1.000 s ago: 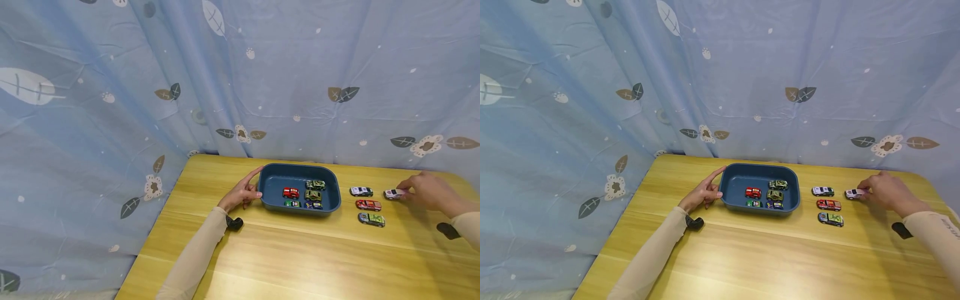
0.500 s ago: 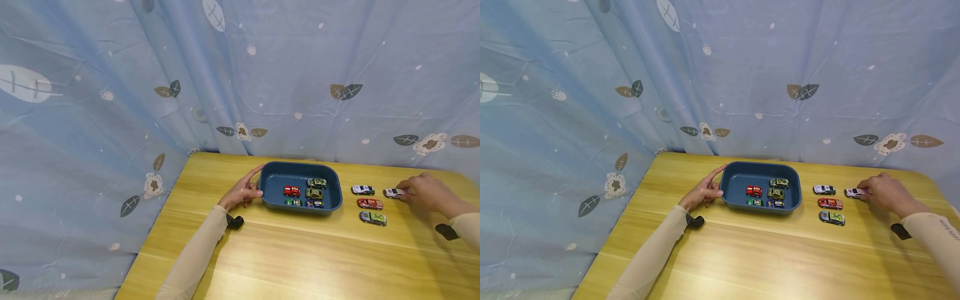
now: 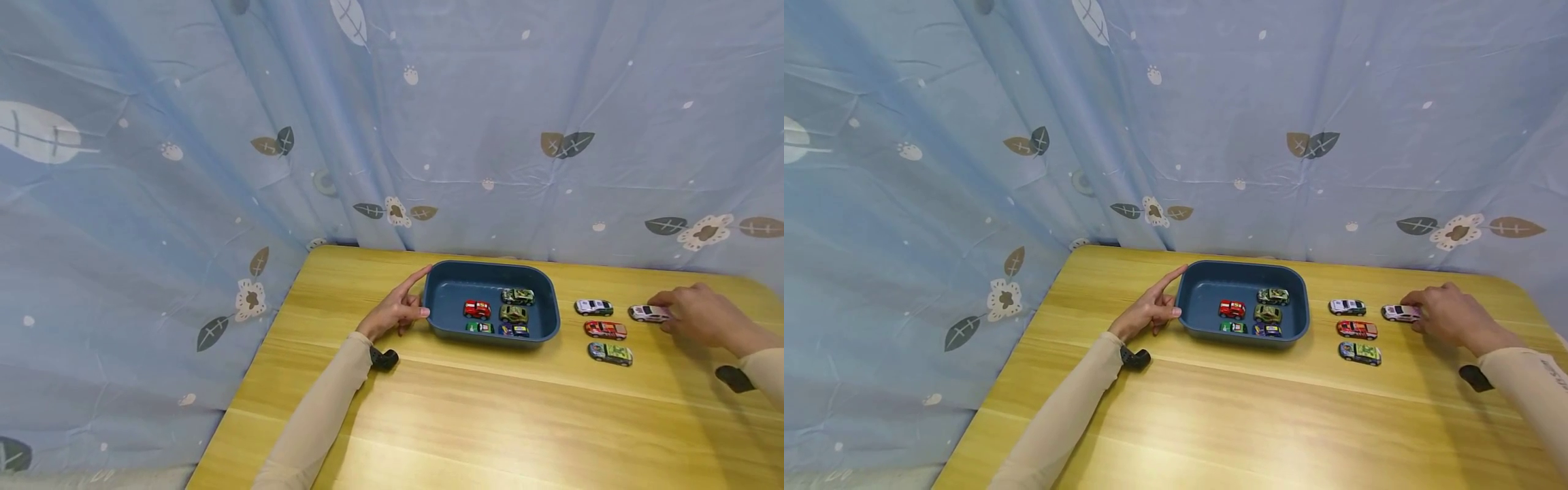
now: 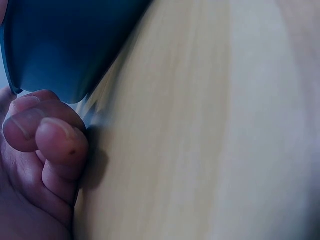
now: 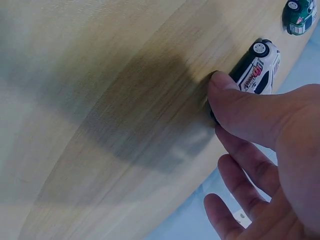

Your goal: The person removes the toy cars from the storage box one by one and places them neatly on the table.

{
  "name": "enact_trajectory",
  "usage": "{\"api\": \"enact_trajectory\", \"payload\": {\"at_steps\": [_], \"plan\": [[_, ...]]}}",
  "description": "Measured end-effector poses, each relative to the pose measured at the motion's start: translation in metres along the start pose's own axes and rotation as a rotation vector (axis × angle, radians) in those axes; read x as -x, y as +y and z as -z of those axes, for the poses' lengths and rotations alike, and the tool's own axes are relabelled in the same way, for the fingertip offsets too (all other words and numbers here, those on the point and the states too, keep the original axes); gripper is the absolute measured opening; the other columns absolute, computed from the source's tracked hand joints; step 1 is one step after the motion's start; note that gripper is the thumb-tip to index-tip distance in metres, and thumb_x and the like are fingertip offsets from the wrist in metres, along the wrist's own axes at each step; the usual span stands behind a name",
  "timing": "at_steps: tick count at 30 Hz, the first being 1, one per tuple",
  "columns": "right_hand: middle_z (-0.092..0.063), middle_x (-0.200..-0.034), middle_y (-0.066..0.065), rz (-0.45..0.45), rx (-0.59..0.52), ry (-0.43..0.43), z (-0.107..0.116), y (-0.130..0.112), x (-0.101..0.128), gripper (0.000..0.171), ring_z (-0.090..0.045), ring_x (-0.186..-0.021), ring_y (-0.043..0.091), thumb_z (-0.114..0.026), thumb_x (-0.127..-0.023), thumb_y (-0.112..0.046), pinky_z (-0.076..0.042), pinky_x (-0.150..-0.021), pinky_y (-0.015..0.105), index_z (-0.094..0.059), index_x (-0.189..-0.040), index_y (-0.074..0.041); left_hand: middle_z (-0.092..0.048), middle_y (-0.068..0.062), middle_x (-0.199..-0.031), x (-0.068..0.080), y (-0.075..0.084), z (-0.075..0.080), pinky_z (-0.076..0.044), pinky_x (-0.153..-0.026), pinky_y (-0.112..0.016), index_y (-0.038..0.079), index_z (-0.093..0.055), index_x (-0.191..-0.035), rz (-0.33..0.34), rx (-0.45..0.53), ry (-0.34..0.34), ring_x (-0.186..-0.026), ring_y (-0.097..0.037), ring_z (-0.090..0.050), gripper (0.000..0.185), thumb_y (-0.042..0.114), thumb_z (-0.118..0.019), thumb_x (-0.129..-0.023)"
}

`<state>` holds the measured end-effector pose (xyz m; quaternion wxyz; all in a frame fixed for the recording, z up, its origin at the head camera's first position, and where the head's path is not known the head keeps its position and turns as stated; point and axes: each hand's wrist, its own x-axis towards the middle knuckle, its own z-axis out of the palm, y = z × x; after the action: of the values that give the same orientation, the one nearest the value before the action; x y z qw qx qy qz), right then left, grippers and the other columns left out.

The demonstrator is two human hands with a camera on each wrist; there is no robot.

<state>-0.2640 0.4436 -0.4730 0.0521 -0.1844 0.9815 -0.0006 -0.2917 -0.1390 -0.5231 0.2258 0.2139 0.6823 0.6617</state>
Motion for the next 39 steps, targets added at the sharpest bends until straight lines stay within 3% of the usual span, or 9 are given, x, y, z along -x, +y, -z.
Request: {"api": "enact_trajectory", "payload": {"at_steps": [9,14,20,23,29,39], "plan": [[-0.066,-0.118,0.041,0.016,-0.025,0.055,0.003,0.006,0.003,0.059,-0.060,-0.105,0.065,-0.090,-0.076,-0.011,-0.046,-0.092,0.077,-0.068,-0.126,0.010,-0.036,-0.003,-0.063,-0.002,0.000,0.001,-0.035,-0.045,-0.033,0.044,-0.025,-0.169,0.000,-0.025,-0.004,-0.050,-0.021,-0.031,0.090,0.010,-0.070,-0.099],[-0.056,-0.132,0.046,0.023,-0.046,0.126,0.020,-0.010,-0.002,0.059,-0.051,-0.118,0.068,-0.090,-0.080,-0.010,-0.037,-0.100,0.080,-0.066,-0.130,0.010,-0.037,-0.005,-0.064,-0.002,0.000,0.001,-0.035,-0.044,-0.033,0.043,-0.025,-0.169,-0.004,-0.021,-0.004,-0.050,-0.024,-0.031,0.090,0.010,-0.070,-0.098],[-0.051,-0.139,0.044,0.127,-0.185,0.279,0.032,-0.051,-0.024,0.048,-0.046,-0.123,0.063,-0.092,-0.080,-0.012,-0.030,-0.102,0.077,-0.073,-0.122,0.003,-0.038,-0.008,-0.063,-0.001,0.000,0.001,-0.036,-0.044,-0.033,0.045,-0.025,-0.168,-0.009,-0.012,-0.002,-0.048,-0.025,-0.034,0.090,0.010,-0.070,-0.099],[-0.049,-0.143,0.041,0.153,-0.262,0.312,0.037,-0.080,-0.038,0.038,-0.043,-0.128,0.062,-0.090,-0.084,-0.016,-0.027,-0.104,0.076,-0.076,-0.116,-0.001,-0.040,-0.009,-0.063,-0.001,0.000,0.002,-0.036,-0.043,-0.032,0.045,-0.026,-0.168,-0.011,-0.008,0.000,-0.046,-0.025,-0.035,0.090,0.009,-0.070,-0.098],[-0.035,-0.159,0.038,0.136,-0.327,0.268,0.052,-0.134,-0.063,0.038,-0.032,-0.136,0.065,-0.088,-0.088,-0.033,-0.027,-0.104,0.078,-0.079,-0.116,-0.008,-0.040,-0.009,-0.062,-0.001,-0.002,0.002,-0.037,-0.042,-0.032,0.045,-0.026,-0.168,-0.013,-0.009,-0.004,-0.045,-0.024,-0.036,0.090,0.010,-0.071,-0.098],[-0.021,-0.169,0.035,0.173,-0.236,0.247,0.059,-0.186,-0.095,0.044,-0.017,-0.152,0.061,-0.092,-0.081,-0.045,-0.030,-0.106,0.085,-0.083,-0.111,-0.014,-0.038,-0.012,-0.064,0.000,-0.003,0.000,-0.035,-0.042,-0.031,0.049,-0.029,-0.165,-0.012,-0.021,0.011,-0.046,-0.022,-0.034,0.089,0.011,-0.072,-0.097]]}}
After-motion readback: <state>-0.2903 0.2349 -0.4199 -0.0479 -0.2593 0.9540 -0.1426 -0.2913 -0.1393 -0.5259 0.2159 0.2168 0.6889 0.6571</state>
